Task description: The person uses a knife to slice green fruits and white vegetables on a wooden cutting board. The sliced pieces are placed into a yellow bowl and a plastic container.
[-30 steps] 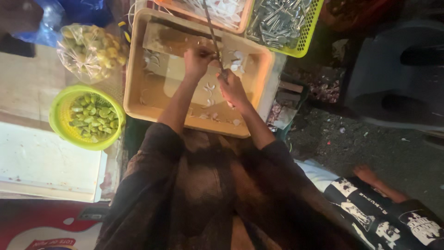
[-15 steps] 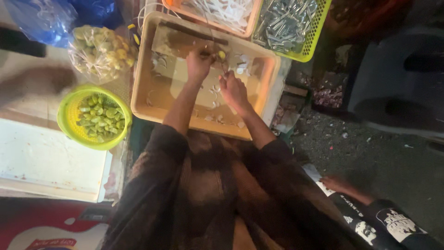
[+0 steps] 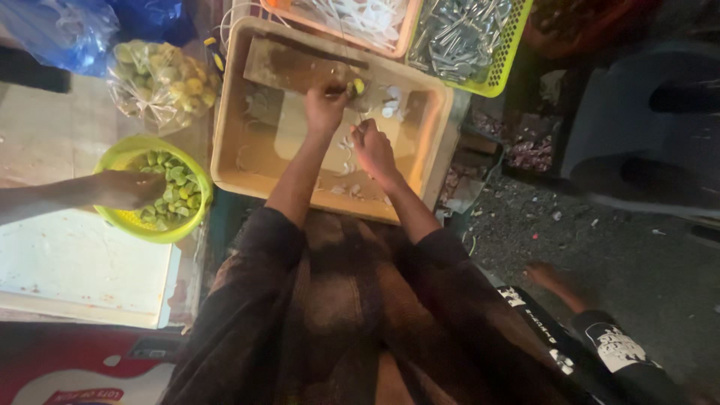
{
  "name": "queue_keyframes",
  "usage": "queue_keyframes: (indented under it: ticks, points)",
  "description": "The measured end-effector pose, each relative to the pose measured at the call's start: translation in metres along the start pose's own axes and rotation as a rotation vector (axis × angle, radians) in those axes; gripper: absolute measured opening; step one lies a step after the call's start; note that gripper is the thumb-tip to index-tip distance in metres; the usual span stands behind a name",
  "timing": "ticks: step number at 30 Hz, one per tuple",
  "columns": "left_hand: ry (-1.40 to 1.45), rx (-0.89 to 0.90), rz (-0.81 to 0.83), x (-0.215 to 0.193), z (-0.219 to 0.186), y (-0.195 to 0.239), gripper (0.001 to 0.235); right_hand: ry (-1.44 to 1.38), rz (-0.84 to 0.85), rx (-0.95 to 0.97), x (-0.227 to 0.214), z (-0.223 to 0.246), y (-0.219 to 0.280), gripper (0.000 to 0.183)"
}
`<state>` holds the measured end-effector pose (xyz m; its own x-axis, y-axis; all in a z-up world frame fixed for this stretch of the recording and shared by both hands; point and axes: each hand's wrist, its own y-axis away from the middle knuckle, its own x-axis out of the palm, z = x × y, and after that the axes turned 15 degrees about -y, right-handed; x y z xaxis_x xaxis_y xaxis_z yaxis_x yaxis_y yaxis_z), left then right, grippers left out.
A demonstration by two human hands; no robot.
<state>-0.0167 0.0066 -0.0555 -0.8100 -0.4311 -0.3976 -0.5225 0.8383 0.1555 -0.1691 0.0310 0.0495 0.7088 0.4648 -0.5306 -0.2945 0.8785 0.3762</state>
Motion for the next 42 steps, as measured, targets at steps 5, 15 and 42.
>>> queue_keyframes:
  ticks: [5, 15, 42]
  points:
    - [0.013, 0.044, -0.071, -0.001, -0.012, 0.003, 0.02, -0.116, 0.109, 0.216, -0.014, 0.025, 0.009, 0.043]
    - [-0.159, 0.12, -0.059, -0.008, -0.024, 0.006, 0.027, -0.025, 0.076, 0.067, -0.001, 0.008, 0.007, 0.042]
    - [-0.198, 0.406, 0.044, -0.032, -0.016, 0.001, 0.021, -0.029, 0.075, 0.09, -0.005, 0.028, 0.017, 0.041]
